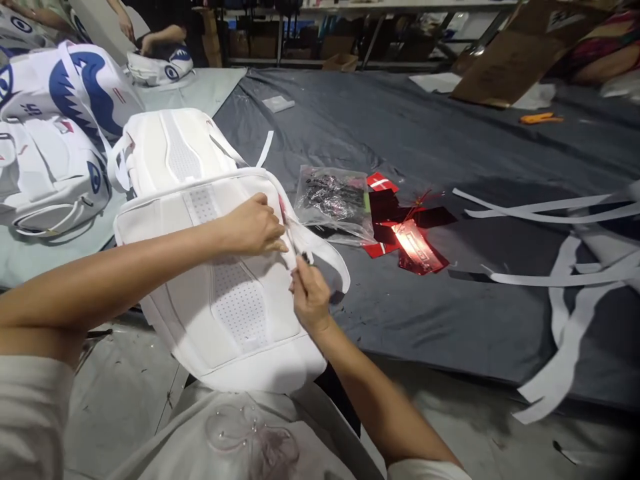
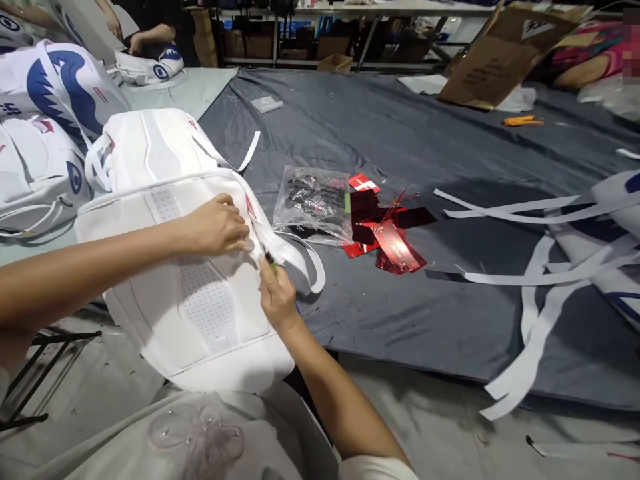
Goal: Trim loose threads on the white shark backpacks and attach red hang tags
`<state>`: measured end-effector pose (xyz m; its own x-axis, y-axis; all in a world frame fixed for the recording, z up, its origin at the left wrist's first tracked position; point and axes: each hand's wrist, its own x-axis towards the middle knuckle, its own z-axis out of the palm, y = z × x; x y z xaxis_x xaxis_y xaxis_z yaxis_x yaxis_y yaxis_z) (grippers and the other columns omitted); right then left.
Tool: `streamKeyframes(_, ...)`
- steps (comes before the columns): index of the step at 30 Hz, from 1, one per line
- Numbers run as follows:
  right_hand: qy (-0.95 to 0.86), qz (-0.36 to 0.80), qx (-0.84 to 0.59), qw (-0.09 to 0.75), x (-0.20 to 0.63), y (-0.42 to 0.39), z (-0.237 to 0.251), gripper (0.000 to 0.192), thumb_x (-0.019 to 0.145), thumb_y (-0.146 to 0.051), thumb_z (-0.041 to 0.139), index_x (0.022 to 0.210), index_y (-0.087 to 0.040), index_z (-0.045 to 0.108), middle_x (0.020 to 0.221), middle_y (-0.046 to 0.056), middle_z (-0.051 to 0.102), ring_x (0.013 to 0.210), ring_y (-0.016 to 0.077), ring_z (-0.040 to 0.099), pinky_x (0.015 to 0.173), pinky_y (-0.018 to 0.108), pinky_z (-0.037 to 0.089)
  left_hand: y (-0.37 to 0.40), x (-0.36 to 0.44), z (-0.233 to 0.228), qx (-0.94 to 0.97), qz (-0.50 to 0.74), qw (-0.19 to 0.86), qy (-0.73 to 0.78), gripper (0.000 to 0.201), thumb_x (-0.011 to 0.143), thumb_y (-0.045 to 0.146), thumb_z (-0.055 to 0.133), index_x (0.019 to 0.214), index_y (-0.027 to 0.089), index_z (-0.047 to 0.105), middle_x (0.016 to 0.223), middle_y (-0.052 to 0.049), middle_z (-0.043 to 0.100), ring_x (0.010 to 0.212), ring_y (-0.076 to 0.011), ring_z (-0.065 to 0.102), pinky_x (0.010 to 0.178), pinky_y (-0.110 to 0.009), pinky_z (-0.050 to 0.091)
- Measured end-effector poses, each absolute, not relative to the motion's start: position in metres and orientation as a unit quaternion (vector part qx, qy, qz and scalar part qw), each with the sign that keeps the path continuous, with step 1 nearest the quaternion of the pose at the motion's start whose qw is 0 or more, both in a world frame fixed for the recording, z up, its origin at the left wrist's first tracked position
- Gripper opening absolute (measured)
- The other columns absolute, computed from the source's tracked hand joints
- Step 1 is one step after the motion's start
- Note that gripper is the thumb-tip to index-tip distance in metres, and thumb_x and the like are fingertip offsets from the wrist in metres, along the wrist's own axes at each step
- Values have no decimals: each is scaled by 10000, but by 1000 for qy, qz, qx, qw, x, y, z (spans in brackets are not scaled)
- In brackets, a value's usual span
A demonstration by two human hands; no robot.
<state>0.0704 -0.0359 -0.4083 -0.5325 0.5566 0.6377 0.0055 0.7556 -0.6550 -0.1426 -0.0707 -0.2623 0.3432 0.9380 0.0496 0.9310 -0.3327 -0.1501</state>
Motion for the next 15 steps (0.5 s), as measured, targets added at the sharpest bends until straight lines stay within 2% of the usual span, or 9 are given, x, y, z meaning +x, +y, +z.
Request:
streamKeyframes(2,-833,274,-184,445,64,-34,-420,367,995,-221,439,1263,-216,690,783,66,636,696,165,626,694,308,575,-69,-172,-252,-815,1,117,-567,555,973,589,430,717,159,668,633,-4,619,798,-184,602,1035,-500,337)
streamKeyframes(5,-823,290,-161,461,66,-34,-423,371,986,-183,483,1305,-227,669,751,45,651,676,161,630,716,318,576,-69,-196,-241,-796,-22,179,-578,539,969,591,431,704,187,670,645,-11,622,961,-230,579,1144,-558,242)
streamKeyframes(8,-811,355,-135,444,75,-31,-398,405,982,-174,515,1363,-261,623,802,24,680,640,132,625,666,289,564,-76,-177,-248,-798,-27,144,-584,475,931,603,517,749,196,683,683,-14,633,961,-240,570,1143,-567,279)
streamKeyframes(12,-789,482,-138,355,85,-7,-344,352,970,-246,566,1307,-286,661,906,17,728,713,133,684,688,283,583,-91,-133,-279,-789,-67,121,-599,399,871,569,637,861,173,680,919,-78,689,1016,-276,583,1105,-577,355)
streamKeyframes(15,-713,637,-146,256,83,25,-314,334,930,-370,639,1249,-278,680,921,23,751,755,175,726,736,343,611,-102,-124,-293,-774,-147,118,-604,451,883,623,591,872,175,642,1124,-104,682,1213,-313,548,1180,-620,242)
